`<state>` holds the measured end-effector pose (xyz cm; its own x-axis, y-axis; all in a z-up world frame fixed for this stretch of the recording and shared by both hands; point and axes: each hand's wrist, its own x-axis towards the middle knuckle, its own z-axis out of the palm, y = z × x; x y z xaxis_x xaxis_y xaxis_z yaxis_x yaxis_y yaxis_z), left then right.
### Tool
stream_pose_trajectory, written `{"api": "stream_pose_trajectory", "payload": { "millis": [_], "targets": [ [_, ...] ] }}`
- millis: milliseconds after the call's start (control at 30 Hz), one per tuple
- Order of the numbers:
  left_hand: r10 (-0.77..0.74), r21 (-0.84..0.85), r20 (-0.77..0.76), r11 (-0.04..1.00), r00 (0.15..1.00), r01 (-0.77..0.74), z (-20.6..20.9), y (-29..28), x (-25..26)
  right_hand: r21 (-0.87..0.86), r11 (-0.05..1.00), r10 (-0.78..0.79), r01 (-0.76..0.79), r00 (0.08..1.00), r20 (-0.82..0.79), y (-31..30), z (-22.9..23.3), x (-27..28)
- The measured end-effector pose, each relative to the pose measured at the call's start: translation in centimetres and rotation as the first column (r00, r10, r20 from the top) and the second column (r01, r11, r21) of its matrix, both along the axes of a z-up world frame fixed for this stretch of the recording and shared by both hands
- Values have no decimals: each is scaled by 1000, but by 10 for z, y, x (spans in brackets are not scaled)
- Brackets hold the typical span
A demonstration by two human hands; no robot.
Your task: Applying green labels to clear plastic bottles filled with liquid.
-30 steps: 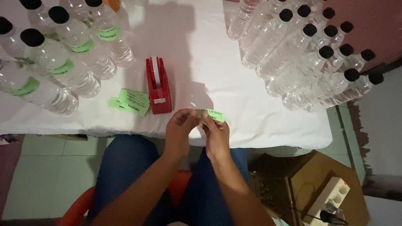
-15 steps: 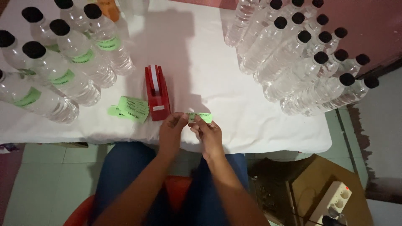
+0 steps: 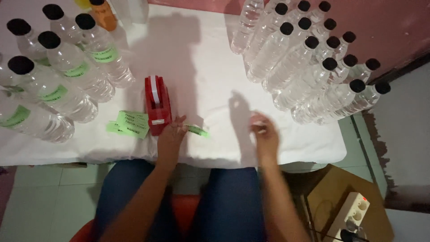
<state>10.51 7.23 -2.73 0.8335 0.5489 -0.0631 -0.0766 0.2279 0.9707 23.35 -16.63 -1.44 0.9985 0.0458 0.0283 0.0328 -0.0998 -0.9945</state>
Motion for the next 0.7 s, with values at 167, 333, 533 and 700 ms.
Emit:
{"api": "stream_pose_trajectory", "payload": {
  "millis": [167,333,533,700],
  "targets": [
    [-72,194,-139,976,988,99,6,0,2,-338,891,-50,304,804,592,-57,126,34],
    [-127,183,-249,967,960,175,-5,4,12,-590,734,146,336,771,620,-82,151,95],
    [-185,147,-266,962,946,230,2,10,8,-690,624,253,366,741,622,-86,131,134],
    [-191,136,-310,961,931,243,-5,12,10,-606,695,143,387,752,644,-76,140,125]
  ]
}}
